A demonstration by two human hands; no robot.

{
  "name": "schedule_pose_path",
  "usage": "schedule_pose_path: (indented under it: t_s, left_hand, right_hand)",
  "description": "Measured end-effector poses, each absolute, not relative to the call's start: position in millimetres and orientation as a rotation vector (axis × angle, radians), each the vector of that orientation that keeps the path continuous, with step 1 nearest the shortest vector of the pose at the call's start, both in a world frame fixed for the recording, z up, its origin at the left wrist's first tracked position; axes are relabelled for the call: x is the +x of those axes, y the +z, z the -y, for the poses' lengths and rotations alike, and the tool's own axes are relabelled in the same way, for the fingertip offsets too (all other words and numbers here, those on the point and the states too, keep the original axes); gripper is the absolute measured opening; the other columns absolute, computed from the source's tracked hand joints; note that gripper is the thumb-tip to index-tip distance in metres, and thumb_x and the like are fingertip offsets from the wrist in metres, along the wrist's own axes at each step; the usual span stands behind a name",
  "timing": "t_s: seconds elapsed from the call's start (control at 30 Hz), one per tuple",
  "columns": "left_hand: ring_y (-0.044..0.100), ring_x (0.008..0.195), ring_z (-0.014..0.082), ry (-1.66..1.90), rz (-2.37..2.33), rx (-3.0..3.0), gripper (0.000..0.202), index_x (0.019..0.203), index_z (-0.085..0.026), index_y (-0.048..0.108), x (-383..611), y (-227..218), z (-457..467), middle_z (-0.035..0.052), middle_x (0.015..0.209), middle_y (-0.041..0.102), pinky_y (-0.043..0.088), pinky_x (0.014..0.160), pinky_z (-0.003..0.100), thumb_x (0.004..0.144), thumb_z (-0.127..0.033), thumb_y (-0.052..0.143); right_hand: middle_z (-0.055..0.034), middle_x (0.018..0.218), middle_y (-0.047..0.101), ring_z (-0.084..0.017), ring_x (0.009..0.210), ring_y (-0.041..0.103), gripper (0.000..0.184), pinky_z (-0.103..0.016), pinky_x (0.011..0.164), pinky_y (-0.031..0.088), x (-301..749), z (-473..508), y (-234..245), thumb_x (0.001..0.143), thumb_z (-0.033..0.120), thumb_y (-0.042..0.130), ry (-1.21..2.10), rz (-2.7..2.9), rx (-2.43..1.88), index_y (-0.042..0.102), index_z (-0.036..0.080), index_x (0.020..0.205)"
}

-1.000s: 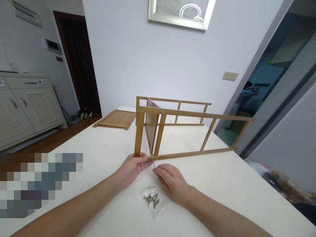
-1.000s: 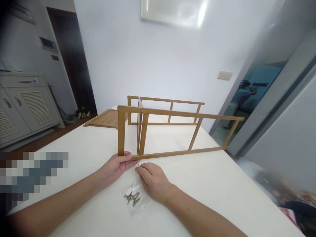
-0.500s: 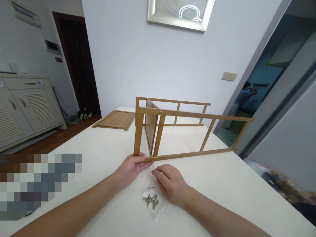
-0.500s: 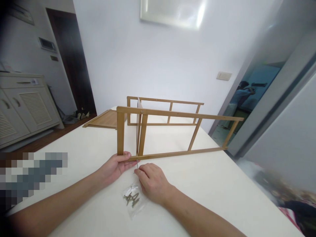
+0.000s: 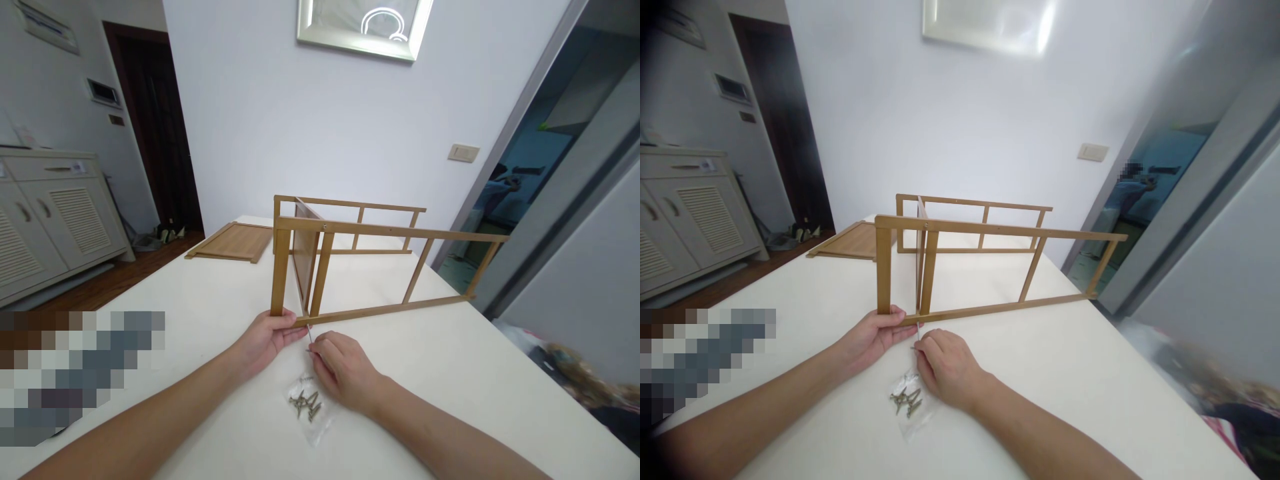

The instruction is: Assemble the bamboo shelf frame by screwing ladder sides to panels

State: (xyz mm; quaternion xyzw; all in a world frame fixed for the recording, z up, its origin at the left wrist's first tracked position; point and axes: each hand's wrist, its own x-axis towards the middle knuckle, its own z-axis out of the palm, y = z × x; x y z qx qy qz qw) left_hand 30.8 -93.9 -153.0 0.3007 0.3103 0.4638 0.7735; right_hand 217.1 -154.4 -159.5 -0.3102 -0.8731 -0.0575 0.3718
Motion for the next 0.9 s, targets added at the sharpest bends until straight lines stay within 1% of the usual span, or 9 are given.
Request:
schedule_pose_path:
  t_s: [0.2,0.47,0.73,0.8,0.9]
  left_hand:
    - [0.071,0.087,0.0232,0.978,-0.654,0.671,0.015,0.069,-0.011,0.06,29.4,-154.0,93.1,0.0097,0.081,0.069,0.056,0.094,0.041,0.075,0.002,0.064]
    - [0.071,0.09,0.0243,0.972,-0.657,0.674,0.017,0.068,-0.011,0.06,29.5,-157.4,91.5,0.0106,0.079,0.07,0.056,0.094,0.041,0.073,0.006,0.061]
    - [0.071,0.091,0.0231,0.993,-0.695,0.638,0.018,0.067,-0.01,0.06,31.5,-154.3,92.2,0.0131,0.086,0.072,0.057,0.093,0.037,0.074,0.006,0.058]
    - [0.071,0.091,0.0236,0.989,-0.69,0.649,0.017,0.068,-0.01,0.06,30.7,-154.0,92.1,0.0141,0.088,0.072,0.057,0.092,0.036,0.074,0.005,0.059]
    - [0.071,0.09,0.0245,0.968,-0.668,0.688,0.014,0.071,-0.01,0.061,29.5,-154.8,91.4,0.0154,0.089,0.072,0.057,0.091,0.038,0.075,0.003,0.061]
  right_hand:
    - [-0.0028,0.079,0.057,-0.015,0.066,0.053,0.012,-0.026,0.059,0.045,218.6,153.3,-159.5,0.091,0.013,0.045,-0.052,2.225,-0.801,0.049,0.021,0.099]
    - [-0.005,0.084,0.059,-0.015,0.07,0.055,0.012,-0.027,0.062,0.047,219.7,152.2,-161.3,0.09,0.013,0.048,0.032,2.192,-0.846,0.054,0.02,0.097]
    - [-0.0056,0.086,0.06,-0.015,0.072,0.056,0.014,-0.027,0.064,0.048,220.1,151.2,-161.9,0.091,0.012,0.048,0.029,2.198,-0.837,0.055,0.02,0.1]
    - [-0.0061,0.088,0.06,-0.016,0.074,0.056,0.016,-0.027,0.065,0.049,220.3,151.1,-161.9,0.091,0.012,0.047,0.009,2.209,-0.841,0.055,0.019,0.103]
    - [-0.0074,0.091,0.061,-0.016,0.077,0.057,0.029,-0.028,0.066,0.049,221.1,150.5,-163.7,0.09,0.009,0.046,-0.053,2.24,-0.835,0.054,0.019,0.116]
